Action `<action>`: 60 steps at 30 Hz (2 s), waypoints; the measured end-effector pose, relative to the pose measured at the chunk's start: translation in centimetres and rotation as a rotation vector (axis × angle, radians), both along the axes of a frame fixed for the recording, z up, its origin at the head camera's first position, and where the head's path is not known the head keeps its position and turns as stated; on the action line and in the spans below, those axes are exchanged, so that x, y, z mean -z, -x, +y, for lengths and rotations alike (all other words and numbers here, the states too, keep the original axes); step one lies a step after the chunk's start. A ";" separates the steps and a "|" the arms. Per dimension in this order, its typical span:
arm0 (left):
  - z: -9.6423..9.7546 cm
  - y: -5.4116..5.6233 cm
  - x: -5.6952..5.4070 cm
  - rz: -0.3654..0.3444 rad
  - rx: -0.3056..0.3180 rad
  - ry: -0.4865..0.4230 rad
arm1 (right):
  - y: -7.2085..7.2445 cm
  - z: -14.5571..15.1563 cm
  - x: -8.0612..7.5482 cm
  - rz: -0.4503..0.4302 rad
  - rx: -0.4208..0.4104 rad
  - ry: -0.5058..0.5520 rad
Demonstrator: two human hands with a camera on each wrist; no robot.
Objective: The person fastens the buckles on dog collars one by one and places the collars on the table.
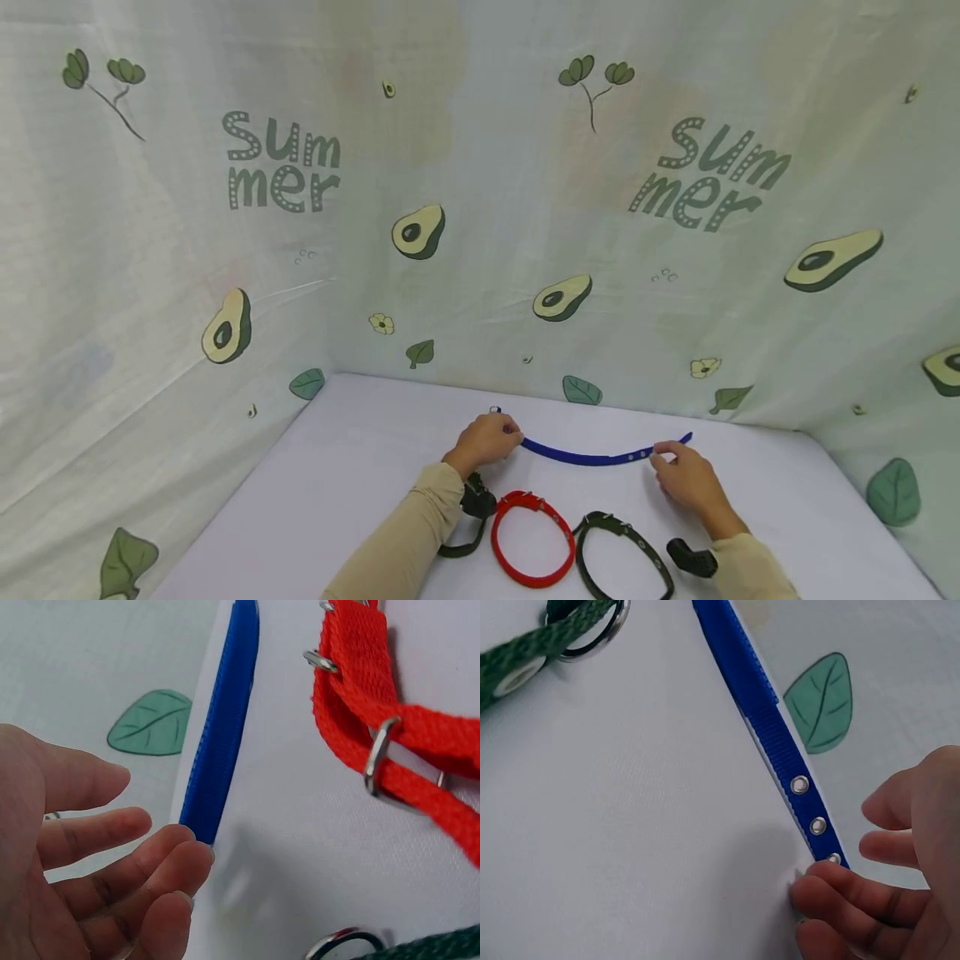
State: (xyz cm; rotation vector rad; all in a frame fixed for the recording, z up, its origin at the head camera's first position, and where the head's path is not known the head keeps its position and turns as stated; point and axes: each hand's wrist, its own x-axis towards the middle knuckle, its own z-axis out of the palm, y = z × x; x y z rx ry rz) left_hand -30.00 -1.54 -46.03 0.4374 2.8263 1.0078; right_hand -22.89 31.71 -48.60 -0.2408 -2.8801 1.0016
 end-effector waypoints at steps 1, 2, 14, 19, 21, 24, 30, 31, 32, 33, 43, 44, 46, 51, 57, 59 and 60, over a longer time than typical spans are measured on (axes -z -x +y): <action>0.2 0.1 0.1 0.006 -0.009 0.015 | 0.2 0.1 0.1 0.002 0.005 -0.007; 0.3 0.3 0.3 0.004 -0.016 0.021 | 0.4 0.2 0.2 0.001 0.016 -0.012; 0.4 0.8 2.4 -0.084 -0.023 -0.067 | 1.0 0.5 1.6 -0.021 0.064 -0.021; -0.4 1.8 2.3 -0.112 -0.033 -0.159 | 1.8 -0.1 1.1 -0.027 0.069 -0.034; -0.5 2.1 2.2 -0.119 -0.033 -0.168 | 2.0 -0.3 0.8 -0.044 0.074 -0.045; -0.6 2.3 2.1 -0.125 -0.017 -0.157 | 2.3 -0.5 0.6 -0.049 0.083 -0.069; -0.2 2.3 2.3 -0.157 0.008 -0.100 | 2.3 0.0 0.8 -0.039 0.081 -0.093; -0.2 2.3 2.3 -0.156 0.006 -0.094 | 2.3 0.1 1.0 -0.037 0.083 -0.095; -0.1 2.3 2.4 -0.153 0.005 -0.086 | 2.3 0.2 1.1 -0.034 0.085 -0.096; 0.0 2.2 2.4 -0.151 0.002 -0.083 | 2.3 0.3 1.2 -0.030 0.089 -0.098; -0.1 2.5 2.8 -0.134 -0.011 -0.092 | 1.8 0.0 1.4 0.015 0.153 -0.056; -0.2 2.6 2.8 -0.132 -0.007 -0.101 | 1.7 0.0 1.4 0.030 0.156 -0.047; -0.3 2.6 2.8 -0.120 0.002 -0.106 | 1.5 -0.2 1.5 0.052 0.166 -0.027; -0.7 2.5 2.8 -0.095 0.041 -0.118 | 0.9 -0.6 1.7 0.104 0.216 0.032; -0.7 1.9 2.8 -0.087 0.077 -0.176 | -0.1 -0.6 1.7 0.186 0.268 0.090; -0.7 1.8 2.7 -0.081 0.079 -0.193 | -0.4 -0.6 1.7 0.199 0.271 0.102; -0.7 1.7 2.8 -0.080 0.078 -0.202 | -0.5 -0.6 1.7 0.201 0.273 0.109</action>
